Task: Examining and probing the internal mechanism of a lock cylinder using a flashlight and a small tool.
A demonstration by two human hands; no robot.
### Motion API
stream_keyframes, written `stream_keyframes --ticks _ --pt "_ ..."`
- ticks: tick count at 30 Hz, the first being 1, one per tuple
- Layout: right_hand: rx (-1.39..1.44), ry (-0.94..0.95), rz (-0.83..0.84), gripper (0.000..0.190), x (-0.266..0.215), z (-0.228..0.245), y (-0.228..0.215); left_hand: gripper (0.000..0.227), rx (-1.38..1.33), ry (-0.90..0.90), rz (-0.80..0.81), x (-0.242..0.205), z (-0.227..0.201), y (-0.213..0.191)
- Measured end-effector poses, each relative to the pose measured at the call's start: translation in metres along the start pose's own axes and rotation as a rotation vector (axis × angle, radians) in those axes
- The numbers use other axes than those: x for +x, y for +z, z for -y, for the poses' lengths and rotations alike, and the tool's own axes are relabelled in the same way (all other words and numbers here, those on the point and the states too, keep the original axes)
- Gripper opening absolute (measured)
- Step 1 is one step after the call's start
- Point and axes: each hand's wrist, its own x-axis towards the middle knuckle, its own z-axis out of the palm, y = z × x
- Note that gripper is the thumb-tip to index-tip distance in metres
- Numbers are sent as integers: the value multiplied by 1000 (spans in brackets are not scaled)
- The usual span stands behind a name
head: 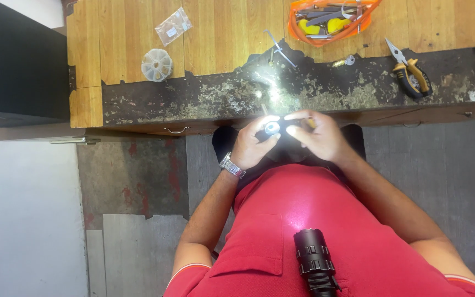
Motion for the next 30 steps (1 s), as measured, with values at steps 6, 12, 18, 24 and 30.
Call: stream_keyframes --ticks 6,12,18,24,30 --pt "59 -491 516 42 -39 144 -44 41 5 -29 17 4 3 -15" --pt "-183 -811 1046 57 -56 202 -34 40 67 -108 39 9 -5 -13" --pt "-261 -937 1033 36 -55 206 -33 42 117 -70 49 2 -3 -16" --pt "-301 -873 676 43 -39 140 -38 40 -18 -91 -34 1 8 -24" --pt "-402 -313 -147 37 19 12 -82 44 -64 -161 -83 -2 19 -25"
